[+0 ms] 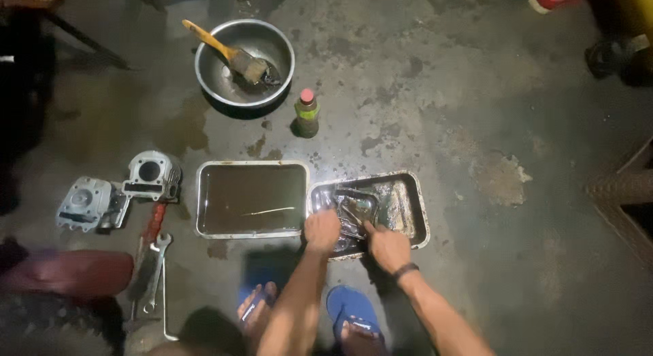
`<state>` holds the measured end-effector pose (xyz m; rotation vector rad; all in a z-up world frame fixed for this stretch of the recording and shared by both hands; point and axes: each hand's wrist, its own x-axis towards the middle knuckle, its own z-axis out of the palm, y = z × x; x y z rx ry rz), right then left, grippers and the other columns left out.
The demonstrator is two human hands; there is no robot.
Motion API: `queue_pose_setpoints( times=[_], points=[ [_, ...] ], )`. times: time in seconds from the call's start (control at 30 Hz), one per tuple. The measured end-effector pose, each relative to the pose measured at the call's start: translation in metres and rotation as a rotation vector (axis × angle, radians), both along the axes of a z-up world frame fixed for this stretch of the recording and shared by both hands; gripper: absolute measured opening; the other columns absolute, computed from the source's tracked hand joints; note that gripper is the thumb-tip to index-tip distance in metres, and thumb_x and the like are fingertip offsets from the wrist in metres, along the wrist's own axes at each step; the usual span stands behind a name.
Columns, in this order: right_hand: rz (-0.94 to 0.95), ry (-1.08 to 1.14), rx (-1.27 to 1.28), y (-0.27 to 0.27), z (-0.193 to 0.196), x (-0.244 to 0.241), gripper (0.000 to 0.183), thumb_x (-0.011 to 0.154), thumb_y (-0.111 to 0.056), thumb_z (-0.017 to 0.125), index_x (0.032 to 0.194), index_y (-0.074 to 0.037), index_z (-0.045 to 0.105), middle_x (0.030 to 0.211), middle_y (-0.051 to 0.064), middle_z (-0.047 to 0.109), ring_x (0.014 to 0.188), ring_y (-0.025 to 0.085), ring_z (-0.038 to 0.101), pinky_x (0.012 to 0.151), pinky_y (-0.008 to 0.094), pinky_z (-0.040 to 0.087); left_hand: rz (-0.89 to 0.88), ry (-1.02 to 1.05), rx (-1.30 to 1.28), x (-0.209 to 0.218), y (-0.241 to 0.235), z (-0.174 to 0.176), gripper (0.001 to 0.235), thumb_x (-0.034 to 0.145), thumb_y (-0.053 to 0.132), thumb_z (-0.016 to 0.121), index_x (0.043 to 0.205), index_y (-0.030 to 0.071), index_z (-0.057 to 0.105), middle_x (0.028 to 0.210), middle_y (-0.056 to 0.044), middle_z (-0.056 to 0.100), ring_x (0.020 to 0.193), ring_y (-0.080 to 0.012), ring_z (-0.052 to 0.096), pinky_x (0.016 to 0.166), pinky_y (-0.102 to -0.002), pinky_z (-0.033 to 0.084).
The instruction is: The person scrubs a greasy engine part with a green brush inside a metal tray filled with liquid. The person holds the part with one hand and scrubs it with the other, turning it over to clean different sides. Nearby, a disassembled engine block and a bowl with a brush are visible on the floor.
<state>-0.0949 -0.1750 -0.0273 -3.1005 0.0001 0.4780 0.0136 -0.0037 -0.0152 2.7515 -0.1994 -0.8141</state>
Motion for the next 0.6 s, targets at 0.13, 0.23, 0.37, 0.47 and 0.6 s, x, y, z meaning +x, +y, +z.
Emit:
queue_pose_setpoints(
  times=[0.13,0.23,0.37,0.47,0.6],
  points=[
    [0.004,0.013,0.024,-0.003,0.003,0.001,0.047,0.093,-0.021,0.047,0.135,-0.034,0.064,0.1,0.002,0.075,0.078,0.03,0.077,0.067,0.048,0.063,0.031,0.024,0.019,-0.004,-0.001,0.006,0.038,0.095,0.014,0.045,0.088,0.007,0.082,0.086,-0.015,0.079,0.09,-0.0341,0.078,0.078,-0.043,0.063],
    [0.031,0.082,-0.017,-0.006,0.015,-0.001,0.047,0.093,-0.024,0.05,0.138,-0.037,0.062,0.097,0.004,0.075,0.079,0.031,0.077,0.071,0.049,0.064,0.044,0.021,-0.033,0.003,0.002,0.004,0.035,0.095,0.011,0.047,0.087,0.003,0.081,0.085,-0.019,0.078,0.089,-0.0374,0.077,0.074,-0.048,0.063],
    [-0.046,0.099,0.012,0.001,-0.007,0.004,0.043,0.095,-0.026,0.051,0.133,-0.04,0.065,0.093,0.005,0.076,0.079,0.032,0.077,0.07,0.048,0.064,0.0,-0.033,-0.005,-0.009,0.0,-0.016,0.034,0.094,0.011,0.049,0.085,0.008,0.081,0.08,-0.015,0.078,0.086,-0.0341,0.078,0.073,-0.044,0.063],
    [-0.107,0.163,0.07,0.014,0.04,0.009,0.037,0.095,-0.028,0.052,0.127,-0.033,0.07,0.091,0.01,0.077,0.083,0.034,0.077,0.071,0.05,0.063,-0.001,-0.068,0.008,-0.006,0.001,-0.048,0.031,0.092,0.012,0.052,0.081,0.01,0.081,0.077,-0.013,0.078,0.083,-0.0328,0.078,0.07,-0.043,0.064],
    [-0.201,0.252,0.098,0.008,0.044,-0.002,0.033,0.097,-0.034,0.053,0.121,-0.026,0.075,0.094,0.011,0.079,0.085,0.033,0.078,0.07,0.046,0.063,0.046,-0.038,0.006,-0.01,-0.004,0.004,0.031,0.095,0.016,0.052,0.087,0.009,0.081,0.086,-0.014,0.079,0.09,-0.0337,0.078,0.076,-0.044,0.063]
  ],
)
